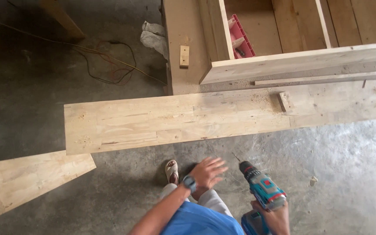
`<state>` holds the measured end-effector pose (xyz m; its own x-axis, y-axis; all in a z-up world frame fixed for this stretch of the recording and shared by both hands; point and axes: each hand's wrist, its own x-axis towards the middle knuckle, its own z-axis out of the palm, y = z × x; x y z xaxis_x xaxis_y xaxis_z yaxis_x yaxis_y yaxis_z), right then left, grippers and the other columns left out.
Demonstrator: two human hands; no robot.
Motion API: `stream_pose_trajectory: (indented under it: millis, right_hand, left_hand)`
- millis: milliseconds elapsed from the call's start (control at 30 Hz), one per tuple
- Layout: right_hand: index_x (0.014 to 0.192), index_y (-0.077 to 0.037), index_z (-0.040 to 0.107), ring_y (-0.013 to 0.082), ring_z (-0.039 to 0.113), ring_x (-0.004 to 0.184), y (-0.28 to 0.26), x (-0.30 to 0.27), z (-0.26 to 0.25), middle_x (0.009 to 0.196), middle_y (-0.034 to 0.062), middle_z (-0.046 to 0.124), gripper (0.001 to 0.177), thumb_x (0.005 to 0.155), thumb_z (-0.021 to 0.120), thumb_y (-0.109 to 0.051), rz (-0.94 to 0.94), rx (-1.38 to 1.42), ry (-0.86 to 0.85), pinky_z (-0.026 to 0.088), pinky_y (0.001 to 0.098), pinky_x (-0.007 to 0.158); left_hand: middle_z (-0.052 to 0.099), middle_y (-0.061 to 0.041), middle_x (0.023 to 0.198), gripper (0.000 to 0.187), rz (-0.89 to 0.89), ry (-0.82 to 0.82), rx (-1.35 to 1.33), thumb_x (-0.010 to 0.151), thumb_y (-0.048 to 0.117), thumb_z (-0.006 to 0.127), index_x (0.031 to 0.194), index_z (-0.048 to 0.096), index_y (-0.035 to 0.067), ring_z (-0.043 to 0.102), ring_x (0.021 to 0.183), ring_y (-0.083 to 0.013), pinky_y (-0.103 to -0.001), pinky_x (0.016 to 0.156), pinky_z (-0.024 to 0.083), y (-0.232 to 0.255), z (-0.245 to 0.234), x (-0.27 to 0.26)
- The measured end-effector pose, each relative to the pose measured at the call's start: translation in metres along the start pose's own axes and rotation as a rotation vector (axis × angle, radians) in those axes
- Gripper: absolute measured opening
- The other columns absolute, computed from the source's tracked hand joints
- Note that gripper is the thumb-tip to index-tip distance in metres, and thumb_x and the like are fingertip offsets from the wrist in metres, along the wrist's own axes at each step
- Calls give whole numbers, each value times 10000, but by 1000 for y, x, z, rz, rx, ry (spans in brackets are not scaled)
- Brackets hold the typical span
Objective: The person uses a cordless drill to drive screws into a long wooden plank. They hold the plank steady with one hand while operating the drill with the other, moving along the length of the wood to secure it.
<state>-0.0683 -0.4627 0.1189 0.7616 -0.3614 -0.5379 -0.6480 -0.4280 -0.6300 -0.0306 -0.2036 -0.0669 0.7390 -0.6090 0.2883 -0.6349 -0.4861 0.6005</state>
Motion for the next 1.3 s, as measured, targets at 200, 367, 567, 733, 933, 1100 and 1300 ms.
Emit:
stream_pose_trajectory:
  millis: [200, 367, 567, 733, 933, 1100, 1300]
  right_hand:
    - [972, -114, 849, 169, 773, 817, -102, 25, 53, 898, 44, 846, 374, 598, 854, -99, -321, -138, -198, 587, 317, 749]
    - [769, -26, 723, 212, 710, 509, -226, -30, 93, 552, 127, 721, 340, 595, 970, -184, -305, -75, -275, 563, 321, 586]
    - [807, 9, 690, 232, 682, 458, -213, 0, 158, 564, 157, 690, 302, 643, 911, -116, -278, -23, -310, 564, 337, 491]
    - [807, 16, 706, 246, 698, 458, -243, -4, 212, 606, 177, 707, 261, 646, 877, -97, -234, -17, -342, 572, 342, 454]
    - [881, 36, 743, 301, 710, 501, -289, -21, 280, 691, 219, 721, 262, 644, 819, -49, -249, -158, -399, 582, 383, 468]
    - [880, -10, 780, 295, 709, 489, -294, -11, 312, 662, 197, 690, 282, 603, 812, -54, -245, -264, -383, 600, 395, 447]
    - [901, 13, 787, 300, 708, 495, -300, -17, 322, 659, 208, 666, 299, 605, 793, -25, -244, -281, -365, 601, 400, 455]
  left_hand:
    - [619, -22, 1201, 294, -1484, 1226, -1321, 967, 218, 490, 1235, 611, 217, 586, 1003, -145, -333, 822, 471, -51, -17, -88]
    - [381, -124, 1622, 757, -1075, 2023, -1541, 1005, 562, 730, 1571, 357, 226, 440, 1474, -277, -485, 1211, 388, -143, -88, -140]
    - [465, -270, 1528, 888, -1241, 2202, -1380, 931, 498, 861, 1533, 386, 50, 456, 1432, -391, -609, 1201, 368, -162, -121, -156]
    - [457, -259, 1527, 838, -1273, 2154, -1330, 963, 521, 816, 1526, 384, 75, 438, 1438, -383, -601, 1196, 377, -158, -163, -219]
    - [376, -264, 1588, 884, -1250, 1975, -1453, 967, 450, 808, 1571, 302, 48, 348, 1497, -404, -581, 1239, 308, -145, -208, -258]
    - [436, -272, 1526, 785, -1340, 1952, -1255, 1015, 413, 787, 1530, 326, 41, 386, 1464, -416, -593, 1220, 328, -166, -222, -316]
    - [510, -272, 1477, 745, -1352, 1895, -1145, 1003, 346, 824, 1503, 359, 50, 461, 1406, -432, -618, 1166, 386, -179, -229, -352]
